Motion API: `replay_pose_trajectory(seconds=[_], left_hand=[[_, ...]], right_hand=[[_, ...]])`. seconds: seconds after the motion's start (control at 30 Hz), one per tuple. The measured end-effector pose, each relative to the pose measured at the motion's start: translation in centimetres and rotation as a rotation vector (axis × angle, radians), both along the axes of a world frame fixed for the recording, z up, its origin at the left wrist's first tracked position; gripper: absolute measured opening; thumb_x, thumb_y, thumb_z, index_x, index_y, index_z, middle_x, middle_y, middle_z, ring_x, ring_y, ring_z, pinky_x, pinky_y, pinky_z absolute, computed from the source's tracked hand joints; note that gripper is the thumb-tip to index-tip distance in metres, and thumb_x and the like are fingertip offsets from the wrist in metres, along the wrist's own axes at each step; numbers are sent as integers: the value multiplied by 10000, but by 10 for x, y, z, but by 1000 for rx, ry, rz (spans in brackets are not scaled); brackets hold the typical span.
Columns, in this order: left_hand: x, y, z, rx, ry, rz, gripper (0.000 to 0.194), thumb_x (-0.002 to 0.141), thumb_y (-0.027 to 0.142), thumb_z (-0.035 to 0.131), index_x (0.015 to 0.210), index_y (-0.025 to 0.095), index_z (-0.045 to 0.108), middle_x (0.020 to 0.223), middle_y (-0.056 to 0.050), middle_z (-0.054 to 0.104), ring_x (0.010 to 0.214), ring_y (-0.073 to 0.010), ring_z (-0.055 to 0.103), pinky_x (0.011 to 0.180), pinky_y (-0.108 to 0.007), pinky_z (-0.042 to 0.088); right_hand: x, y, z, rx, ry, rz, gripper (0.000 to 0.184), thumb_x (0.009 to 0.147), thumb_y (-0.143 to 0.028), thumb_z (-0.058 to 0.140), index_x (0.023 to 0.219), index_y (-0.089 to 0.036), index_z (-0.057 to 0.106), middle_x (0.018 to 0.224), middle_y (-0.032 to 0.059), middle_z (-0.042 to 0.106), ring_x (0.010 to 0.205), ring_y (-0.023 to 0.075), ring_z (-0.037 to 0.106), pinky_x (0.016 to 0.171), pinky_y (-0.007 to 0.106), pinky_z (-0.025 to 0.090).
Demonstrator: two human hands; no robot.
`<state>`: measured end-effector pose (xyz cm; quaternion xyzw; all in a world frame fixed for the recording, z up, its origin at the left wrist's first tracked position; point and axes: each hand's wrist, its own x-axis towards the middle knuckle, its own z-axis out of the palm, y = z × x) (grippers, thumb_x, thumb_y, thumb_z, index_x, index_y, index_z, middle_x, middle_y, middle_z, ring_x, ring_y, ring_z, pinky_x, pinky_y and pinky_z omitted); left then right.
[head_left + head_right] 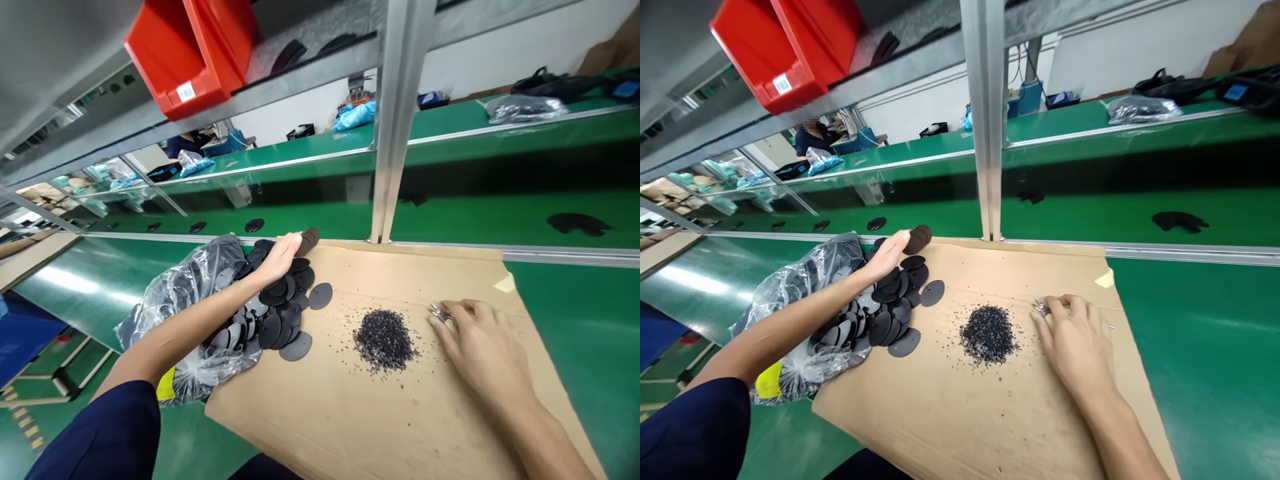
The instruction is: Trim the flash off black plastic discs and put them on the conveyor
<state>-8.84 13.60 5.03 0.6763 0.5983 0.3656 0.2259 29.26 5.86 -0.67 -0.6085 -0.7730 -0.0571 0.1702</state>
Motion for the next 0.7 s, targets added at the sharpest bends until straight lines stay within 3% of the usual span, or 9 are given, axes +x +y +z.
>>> replay_pose_trajectory(seconds=[0.13, 0.27, 0.43, 0.7], left_hand=[[6, 67, -5, 40, 181, -10, 315, 994, 356, 536, 1213, 165, 657, 1238, -120, 667, 1272, -288, 542, 1169, -518, 368], [25, 103, -27, -17, 340, -41, 342, 964, 339, 631, 1248, 150, 618, 1326, -118, 610, 1251, -269, 576, 1094, -527, 466], [28, 126, -37, -148, 514, -13, 322, 979, 359, 619, 1226, 152, 621, 1251, -103, 636, 1112, -223, 643, 964, -442, 567], [23, 137, -24, -286, 698, -1, 307, 974, 357, 629, 1213, 166, 628, 1220, -91, 646, 1086, -215, 654, 928, -405, 580]], right_hand=[[1, -3, 3, 3, 9, -5, 436, 1012, -441, 382, 1109, -144, 687, 1044, 183, 614, 959, 335, 561, 761, 433, 486], [2, -7, 3, 21, 20, 4, 423, 1014, -438, 380, 1096, -155, 684, 1041, 170, 618, 960, 318, 547, 780, 429, 477], [4, -10, 3, 60, 48, 19, 374, 1017, -421, 401, 1050, -174, 680, 1022, 154, 616, 930, 297, 537, 746, 408, 453], [2, -11, 4, 66, 56, 11, 257, 1000, -362, 490, 1006, -179, 671, 1006, 138, 603, 917, 282, 515, 728, 377, 413]])
